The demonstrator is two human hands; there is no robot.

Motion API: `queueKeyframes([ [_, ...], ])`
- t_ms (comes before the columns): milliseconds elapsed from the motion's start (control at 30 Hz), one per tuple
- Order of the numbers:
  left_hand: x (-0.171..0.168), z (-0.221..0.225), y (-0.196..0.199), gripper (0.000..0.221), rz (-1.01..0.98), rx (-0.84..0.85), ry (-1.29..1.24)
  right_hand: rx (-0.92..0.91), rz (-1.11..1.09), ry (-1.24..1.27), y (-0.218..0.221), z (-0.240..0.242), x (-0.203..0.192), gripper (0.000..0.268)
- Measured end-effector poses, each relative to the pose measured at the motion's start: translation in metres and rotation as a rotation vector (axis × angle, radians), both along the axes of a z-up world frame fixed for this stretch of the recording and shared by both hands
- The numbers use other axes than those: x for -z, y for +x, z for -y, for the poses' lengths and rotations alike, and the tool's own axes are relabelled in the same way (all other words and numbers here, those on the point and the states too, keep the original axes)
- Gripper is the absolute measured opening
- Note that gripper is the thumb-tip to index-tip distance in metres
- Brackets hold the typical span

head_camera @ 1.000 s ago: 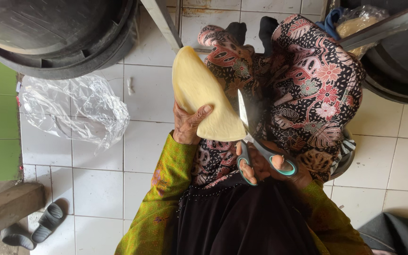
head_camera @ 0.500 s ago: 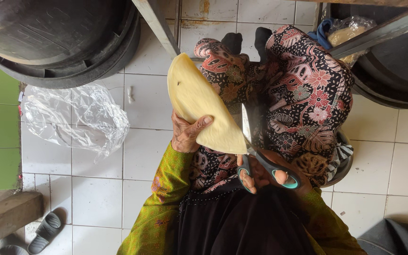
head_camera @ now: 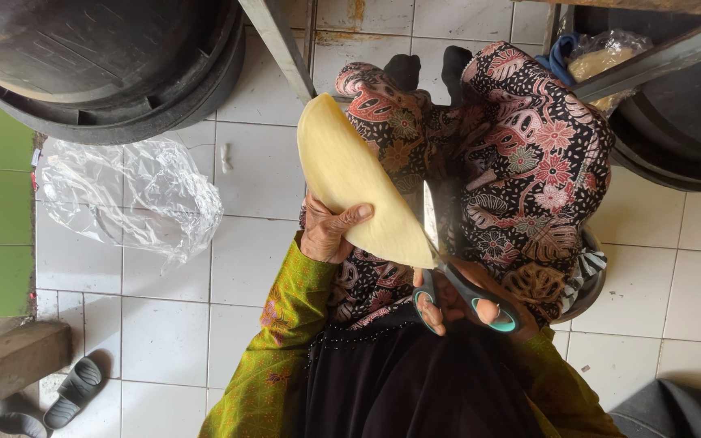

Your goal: The person folds round food wrappers into triangles, trims them with shears, and places them into a plastic bag.

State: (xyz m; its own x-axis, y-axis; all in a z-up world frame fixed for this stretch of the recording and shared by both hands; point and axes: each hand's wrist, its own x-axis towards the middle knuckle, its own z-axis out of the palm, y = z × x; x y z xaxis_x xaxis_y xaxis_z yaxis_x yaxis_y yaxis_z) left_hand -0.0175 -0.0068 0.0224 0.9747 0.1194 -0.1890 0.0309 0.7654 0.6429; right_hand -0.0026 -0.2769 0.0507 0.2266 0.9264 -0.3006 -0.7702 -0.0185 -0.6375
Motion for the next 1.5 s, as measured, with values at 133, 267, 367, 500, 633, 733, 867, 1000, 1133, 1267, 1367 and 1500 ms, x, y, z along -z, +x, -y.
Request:
queueKeyframes([
  [133, -0.001, -0.005, -0.003, 0.063, 0.003, 0.020, 0.270, 0.024, -0.078, 0.093, -0.002, -0.002, 0.019, 0.107],
  [267, -0.005, -0.002, -0.003, 0.105, 0.099, -0.152, 0.660, 0.152, -0.138, 0.085, -0.007, -0.002, 0.028, 0.104],
  [367, -0.009, 0.001, -0.010, 0.124, 0.087, -0.252, 1.024, 0.155, -0.176, 0.120, -0.007, -0.003, 0.033, 0.102],
  [500, -0.015, 0.001, -0.014, 0.138, -0.156, -0.141, 1.105, 0.149, -0.193, 0.121, -0.008, 0.000, 0.038, 0.101],
  [633, -0.010, -0.002, -0.007, 0.149, 0.012, -0.377, 1.522, 0.126, -0.174, 0.086, -0.005, 0.002, 0.038, 0.102],
  [733, -0.003, 0.006, -0.014, 0.134, -0.229, -0.154, 1.741, 0.124, -0.153, 0.050, -0.003, 0.002, 0.033, 0.102],
  [867, 0.010, 0.019, -0.016, 0.096, -0.030, -0.058, 1.883, 0.146, -0.126, -0.024, 0.000, 0.004, 0.024, 0.102],
  [1000, 0.007, 0.025, -0.020, 0.085, -0.047, 0.036, 1.931, 0.136, -0.119, -0.066, 0.007, 0.007, 0.019, 0.102],
  [1133, -0.001, 0.029, -0.018, 0.091, -0.093, 0.053, 1.945, 0.097, -0.075, -0.138, 0.021, 0.012, 0.012, 0.103],
  [1267, -0.002, 0.028, -0.018, 0.093, -0.121, 0.095, 1.960, 0.053, 0.033, -0.260, 0.034, 0.018, -0.002, 0.105],
  [1367, 0.000, 0.028, -0.018, 0.095, -0.123, 0.088, 1.934, 0.096, 0.034, -0.322, 0.035, 0.016, -0.013, 0.103],
  [1500, 0.006, 0.025, -0.020, 0.097, -0.093, 0.074, 1.874, 0.114, 0.086, -0.385, 0.035, 0.009, -0.022, 0.104],
])
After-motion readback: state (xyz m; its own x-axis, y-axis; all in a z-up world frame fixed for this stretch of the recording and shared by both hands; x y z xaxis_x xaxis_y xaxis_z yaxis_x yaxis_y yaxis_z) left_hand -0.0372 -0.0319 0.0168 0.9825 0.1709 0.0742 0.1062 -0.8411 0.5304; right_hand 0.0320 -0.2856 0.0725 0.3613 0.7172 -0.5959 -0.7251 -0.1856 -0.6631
